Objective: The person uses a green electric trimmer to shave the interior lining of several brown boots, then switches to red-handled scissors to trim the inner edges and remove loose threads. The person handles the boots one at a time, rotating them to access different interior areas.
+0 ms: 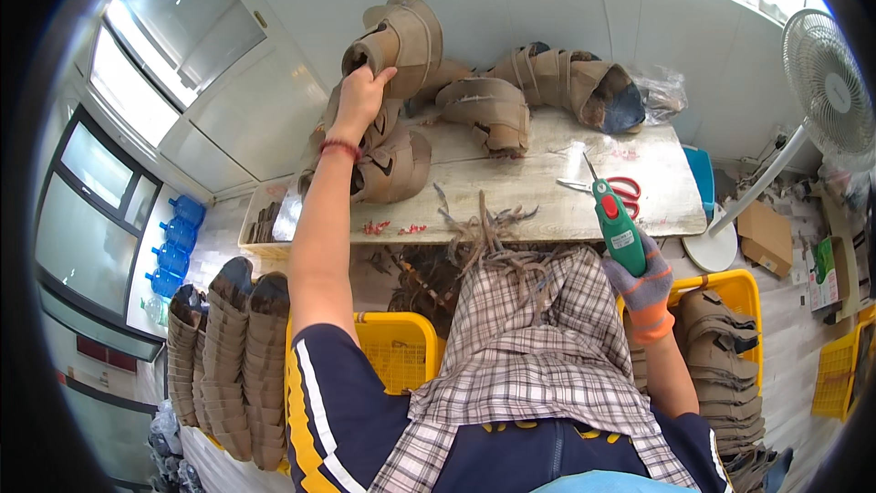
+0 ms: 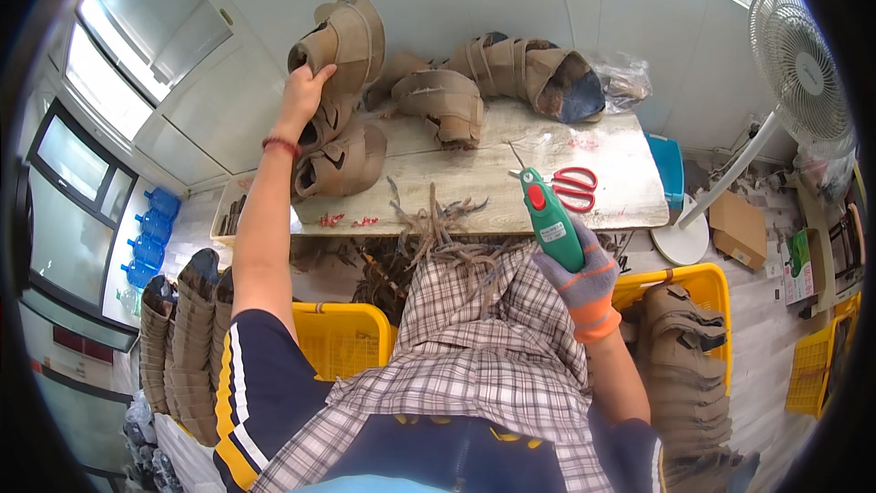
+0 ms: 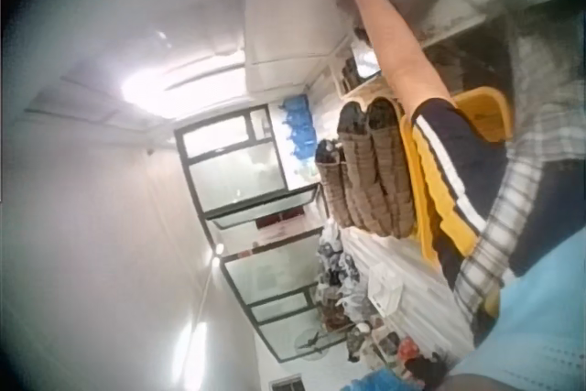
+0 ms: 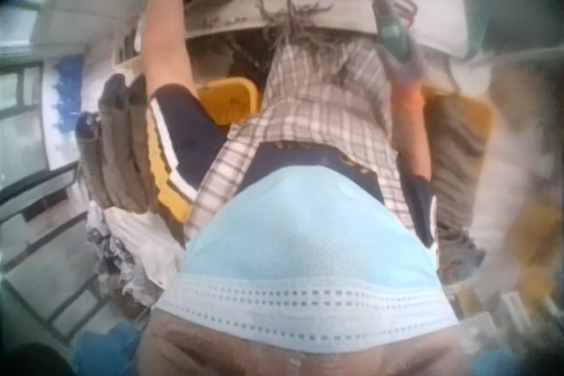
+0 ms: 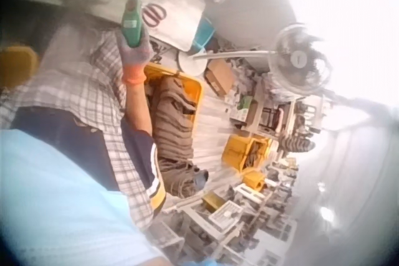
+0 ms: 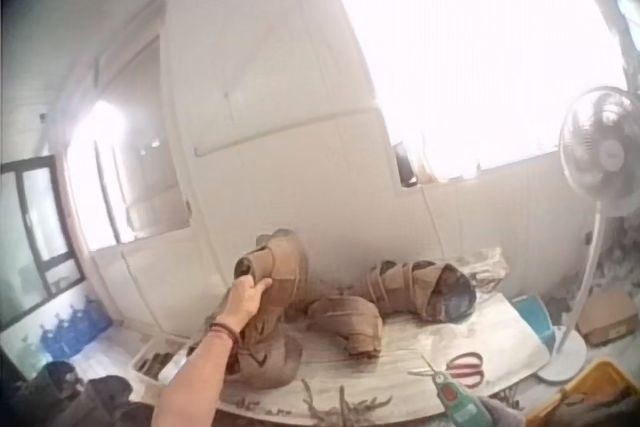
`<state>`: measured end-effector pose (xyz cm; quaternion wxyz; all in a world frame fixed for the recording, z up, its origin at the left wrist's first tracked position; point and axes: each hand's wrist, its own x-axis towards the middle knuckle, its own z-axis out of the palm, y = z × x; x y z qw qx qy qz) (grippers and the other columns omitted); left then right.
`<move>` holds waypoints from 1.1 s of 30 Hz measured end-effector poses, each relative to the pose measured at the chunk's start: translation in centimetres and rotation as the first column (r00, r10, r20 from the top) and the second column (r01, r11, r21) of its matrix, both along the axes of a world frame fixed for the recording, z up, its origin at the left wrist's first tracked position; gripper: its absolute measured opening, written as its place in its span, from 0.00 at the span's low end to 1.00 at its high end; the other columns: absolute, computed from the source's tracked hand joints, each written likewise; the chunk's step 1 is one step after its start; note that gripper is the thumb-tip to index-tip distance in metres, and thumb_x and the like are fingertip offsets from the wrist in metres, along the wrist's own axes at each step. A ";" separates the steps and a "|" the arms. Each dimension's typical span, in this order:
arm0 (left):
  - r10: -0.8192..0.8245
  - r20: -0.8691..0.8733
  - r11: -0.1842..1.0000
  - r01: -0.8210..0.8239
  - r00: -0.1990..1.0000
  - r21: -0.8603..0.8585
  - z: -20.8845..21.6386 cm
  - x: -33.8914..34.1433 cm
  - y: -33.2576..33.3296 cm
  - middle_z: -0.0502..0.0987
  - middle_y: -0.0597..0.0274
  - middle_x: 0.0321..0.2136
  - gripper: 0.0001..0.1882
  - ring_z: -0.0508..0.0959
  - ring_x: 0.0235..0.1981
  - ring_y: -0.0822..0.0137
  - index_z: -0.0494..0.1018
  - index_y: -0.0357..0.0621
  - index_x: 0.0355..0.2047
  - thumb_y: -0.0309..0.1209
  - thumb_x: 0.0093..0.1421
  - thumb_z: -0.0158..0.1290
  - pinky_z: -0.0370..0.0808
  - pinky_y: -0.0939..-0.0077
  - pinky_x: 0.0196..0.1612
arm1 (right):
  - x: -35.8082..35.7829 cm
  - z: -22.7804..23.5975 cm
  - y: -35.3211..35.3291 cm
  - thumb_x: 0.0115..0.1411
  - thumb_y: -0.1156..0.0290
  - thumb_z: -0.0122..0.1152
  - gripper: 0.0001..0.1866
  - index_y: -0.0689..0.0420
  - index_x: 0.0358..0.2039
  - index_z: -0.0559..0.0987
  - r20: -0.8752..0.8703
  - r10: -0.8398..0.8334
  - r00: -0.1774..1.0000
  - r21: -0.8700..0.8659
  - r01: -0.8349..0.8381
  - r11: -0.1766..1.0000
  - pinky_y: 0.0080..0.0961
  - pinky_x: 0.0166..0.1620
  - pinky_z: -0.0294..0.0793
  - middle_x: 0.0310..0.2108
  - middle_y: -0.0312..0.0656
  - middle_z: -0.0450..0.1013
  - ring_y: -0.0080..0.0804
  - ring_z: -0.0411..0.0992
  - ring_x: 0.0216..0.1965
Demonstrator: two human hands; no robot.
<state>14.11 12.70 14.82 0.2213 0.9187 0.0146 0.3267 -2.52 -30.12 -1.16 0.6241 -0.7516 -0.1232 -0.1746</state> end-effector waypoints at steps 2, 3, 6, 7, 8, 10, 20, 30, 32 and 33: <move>0.062 0.018 0.994 -0.060 0.998 -0.093 0.2 4.3 1.3 0.74 0.34 0.39 0.21 0.73 0.38 0.40 0.74 0.30 0.31 0.42 0.58 0.55 0.70 0.55 0.42 | 0.3 0.1 -0.3 0.44 0.73 0.74 0.32 0.63 0.50 0.73 0.028 0.009 1.000 0.024 -0.009 1.000 0.20 0.40 0.74 0.36 0.42 0.77 0.22 0.74 0.35; 0.076 0.106 0.997 -0.078 0.992 0.016 0.1 6.3 2.1 0.74 0.35 0.38 0.20 0.73 0.38 0.40 0.74 0.30 0.31 0.41 0.58 0.55 0.69 0.55 0.42 | 0.4 0.0 -0.4 0.44 0.73 0.73 0.32 0.63 0.51 0.72 0.036 0.013 0.999 0.038 -0.014 0.999 0.20 0.41 0.74 0.36 0.42 0.77 0.21 0.74 0.35; -0.138 0.415 0.912 -0.048 0.899 0.407 -1.7 10.1 3.2 0.74 0.37 0.35 0.19 0.73 0.36 0.40 0.73 0.29 0.31 0.39 0.55 0.57 0.69 0.53 0.43 | 0.3 -0.1 -1.3 0.44 0.74 0.73 0.32 0.63 0.51 0.72 -0.030 0.002 1.000 -0.022 -0.003 1.000 0.21 0.42 0.74 0.38 0.43 0.77 0.22 0.73 0.36; -0.096 0.480 0.961 -0.044 0.872 0.272 -1.2 11.0 3.1 0.74 0.37 0.34 0.19 0.73 0.35 0.40 0.73 0.29 0.30 0.39 0.55 0.57 0.69 0.54 0.43 | 0.6 0.1 -1.5 0.44 0.74 0.73 0.32 0.63 0.51 0.72 -0.044 0.001 0.999 -0.042 -0.003 0.999 0.21 0.42 0.74 0.39 0.43 0.77 0.22 0.73 0.37; -0.043 0.537 0.991 -0.034 0.842 0.132 -0.5 11.9 3.1 0.74 0.38 0.32 0.20 0.74 0.35 0.40 0.73 0.29 0.29 0.39 0.55 0.57 0.69 0.54 0.42 | 1.1 0.2 -1.5 0.44 0.73 0.73 0.31 0.64 0.51 0.72 0.006 -0.002 1.000 -0.024 0.002 1.000 0.21 0.42 0.74 0.39 0.43 0.77 0.22 0.73 0.37; 0.120 0.336 0.993 -0.118 0.934 -0.026 -0.2 12.8 2.9 0.73 0.40 0.25 0.20 0.74 0.32 0.41 0.71 0.30 0.25 0.40 0.54 0.58 0.68 0.53 0.39 | 1.2 0.5 -1.4 0.44 0.73 0.73 0.32 0.64 0.50 0.73 0.013 -0.020 1.000 -0.050 0.021 0.999 0.22 0.42 0.74 0.38 0.43 0.77 0.23 0.73 0.36; -0.276 0.692 -0.180 0.671 0.667 -0.719 0.8 -1.4 -4.4 0.72 0.51 0.50 0.19 0.73 0.50 0.56 0.66 0.32 0.52 0.29 0.63 0.49 0.70 0.60 0.54 | 3.3 2.5 -0.7 0.37 0.66 0.77 0.35 0.62 0.48 0.74 0.306 -0.047 0.951 -0.324 0.151 0.934 0.29 0.34 0.76 0.33 0.48 0.77 0.41 0.77 0.30; -0.448 0.369 -0.650 -0.013 0.814 -0.760 -7.2 -9.2 -6.3 0.70 0.45 0.52 0.18 0.71 0.54 0.51 0.65 0.32 0.53 0.30 0.67 0.41 0.67 0.53 0.59 | 2.9 2.5 -1.1 0.37 0.56 0.76 0.37 0.58 0.48 0.75 0.583 0.014 0.813 -0.544 0.377 0.749 0.31 0.27 0.72 0.24 0.43 0.75 0.39 0.74 0.22; -0.452 0.339 -0.630 -0.027 0.825 -0.776 -8.0 -9.5 -6.6 0.70 0.45 0.53 0.18 0.71 0.54 0.51 0.65 0.32 0.53 0.30 0.67 0.41 0.67 0.52 0.59 | 2.2 2.3 -1.2 0.39 0.53 0.75 0.36 0.57 0.47 0.76 0.549 0.023 0.836 -0.583 0.363 0.726 0.31 0.27 0.72 0.24 0.43 0.75 0.39 0.73 0.22; -0.473 0.348 -0.624 -0.029 0.809 -0.781 -8.3 -9.5 -6.8 0.69 0.45 0.53 0.18 0.70 0.54 0.51 0.64 0.31 0.53 0.30 0.67 0.42 0.67 0.52 0.59 | 2.1 2.3 -1.1 0.39 0.53 0.75 0.36 0.57 0.47 0.76 0.557 0.033 0.830 -0.577 0.358 0.735 0.30 0.27 0.72 0.24 0.43 0.75 0.38 0.73 0.22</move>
